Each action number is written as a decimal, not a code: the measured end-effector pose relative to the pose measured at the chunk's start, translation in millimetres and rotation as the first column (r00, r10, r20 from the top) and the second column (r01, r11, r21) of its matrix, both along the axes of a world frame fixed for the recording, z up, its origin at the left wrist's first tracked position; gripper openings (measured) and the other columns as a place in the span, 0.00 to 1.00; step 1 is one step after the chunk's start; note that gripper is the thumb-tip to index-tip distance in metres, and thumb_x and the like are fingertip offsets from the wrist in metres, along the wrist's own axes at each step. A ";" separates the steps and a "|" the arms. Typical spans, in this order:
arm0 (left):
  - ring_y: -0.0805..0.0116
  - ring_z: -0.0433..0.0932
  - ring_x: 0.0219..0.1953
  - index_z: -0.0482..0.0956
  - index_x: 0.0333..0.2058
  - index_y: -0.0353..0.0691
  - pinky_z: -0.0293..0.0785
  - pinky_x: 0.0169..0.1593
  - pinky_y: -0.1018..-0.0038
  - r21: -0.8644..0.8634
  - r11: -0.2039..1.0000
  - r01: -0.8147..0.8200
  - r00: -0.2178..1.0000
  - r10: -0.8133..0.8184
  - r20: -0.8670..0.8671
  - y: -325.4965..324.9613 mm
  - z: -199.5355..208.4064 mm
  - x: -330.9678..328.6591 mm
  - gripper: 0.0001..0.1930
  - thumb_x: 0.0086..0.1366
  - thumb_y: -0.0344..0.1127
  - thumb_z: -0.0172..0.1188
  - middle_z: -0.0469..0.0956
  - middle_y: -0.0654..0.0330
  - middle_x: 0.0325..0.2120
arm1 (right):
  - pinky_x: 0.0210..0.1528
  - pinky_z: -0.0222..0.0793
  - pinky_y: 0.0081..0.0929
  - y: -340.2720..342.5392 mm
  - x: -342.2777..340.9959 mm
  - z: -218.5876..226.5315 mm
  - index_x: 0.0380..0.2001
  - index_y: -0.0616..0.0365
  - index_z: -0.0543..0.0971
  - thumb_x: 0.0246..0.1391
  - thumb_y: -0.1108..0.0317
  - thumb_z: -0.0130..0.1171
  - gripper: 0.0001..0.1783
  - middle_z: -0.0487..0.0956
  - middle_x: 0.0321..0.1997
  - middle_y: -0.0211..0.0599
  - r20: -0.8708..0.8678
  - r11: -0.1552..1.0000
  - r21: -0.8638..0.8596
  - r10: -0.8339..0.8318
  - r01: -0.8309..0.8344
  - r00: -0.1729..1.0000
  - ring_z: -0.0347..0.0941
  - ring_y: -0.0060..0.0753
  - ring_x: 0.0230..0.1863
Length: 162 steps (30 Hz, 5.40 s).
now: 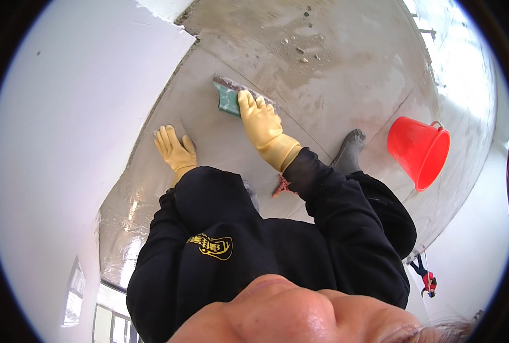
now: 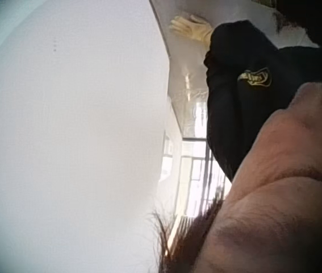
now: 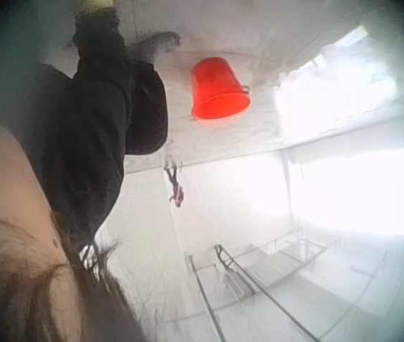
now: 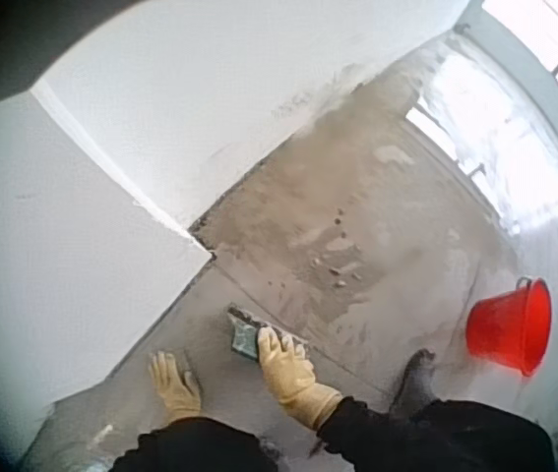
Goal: The person kneels on a tiled floor and scrubs it with a sponge and a red cloth. They then stand, retrieve a red bucket and a squeegee, and use the squeegee to push water across the floor while wiping with the cloth.
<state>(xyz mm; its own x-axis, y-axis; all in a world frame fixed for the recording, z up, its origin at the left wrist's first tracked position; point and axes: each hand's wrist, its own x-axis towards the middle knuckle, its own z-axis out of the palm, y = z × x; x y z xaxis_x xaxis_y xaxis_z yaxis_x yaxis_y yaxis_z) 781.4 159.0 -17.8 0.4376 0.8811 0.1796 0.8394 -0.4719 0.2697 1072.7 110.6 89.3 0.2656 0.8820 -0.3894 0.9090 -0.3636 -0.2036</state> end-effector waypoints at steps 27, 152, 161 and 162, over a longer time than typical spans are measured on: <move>0.28 0.65 0.73 0.72 0.67 0.29 0.59 0.77 0.39 0.046 0.999 0.029 1.000 -0.029 -0.004 1.1 4.9 4.3 0.29 0.79 0.46 0.52 0.71 0.36 0.69 | 0.57 0.84 0.48 -18.3 237.4 -8.6 0.61 0.51 0.78 0.68 0.69 0.57 0.20 0.88 0.55 0.50 0.112 0.830 0.118 -0.556 0.545 0.823 0.88 0.52 0.55; 0.43 0.53 0.81 0.64 0.74 0.37 0.45 0.82 0.51 -0.054 0.676 -0.735 0.677 0.725 -0.126 -1.9 -12.1 121.6 0.27 0.83 0.41 0.43 0.58 0.42 0.79 | 0.81 0.51 0.47 144.7 154.5 -46.1 0.73 0.45 0.71 0.73 0.52 0.56 0.29 0.66 0.78 0.35 0.148 0.805 -0.067 0.593 -0.590 0.792 0.57 0.42 0.79; 0.41 0.59 0.79 0.69 0.72 0.38 0.50 0.81 0.46 0.061 0.701 -0.711 0.688 0.711 -0.149 -0.2 -19.5 122.5 0.25 0.83 0.42 0.43 0.64 0.41 0.76 | 0.82 0.46 0.49 110.4 218.5 -62.4 0.78 0.46 0.65 0.69 0.54 0.58 0.37 0.62 0.82 0.38 0.344 0.816 0.120 0.500 -0.565 0.795 0.53 0.45 0.82; 0.41 0.60 0.79 0.69 0.72 0.38 0.51 0.80 0.46 0.072 0.703 -0.708 0.688 0.709 -0.154 -0.2 -20.6 121.5 0.25 0.83 0.42 0.43 0.65 0.41 0.76 | 0.83 0.44 0.48 93.3 223.1 -64.1 0.79 0.46 0.63 0.69 0.54 0.58 0.38 0.61 0.83 0.38 0.351 0.827 0.072 0.503 -0.558 0.790 0.52 0.45 0.83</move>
<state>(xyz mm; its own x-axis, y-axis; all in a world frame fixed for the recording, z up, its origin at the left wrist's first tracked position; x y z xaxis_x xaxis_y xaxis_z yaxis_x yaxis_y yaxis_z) 903.0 158.8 -38.4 -0.2941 0.9399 0.1736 0.9546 0.2797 0.1027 1295.9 203.9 25.2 -0.1837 0.9610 -0.2065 0.9727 0.2080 0.1031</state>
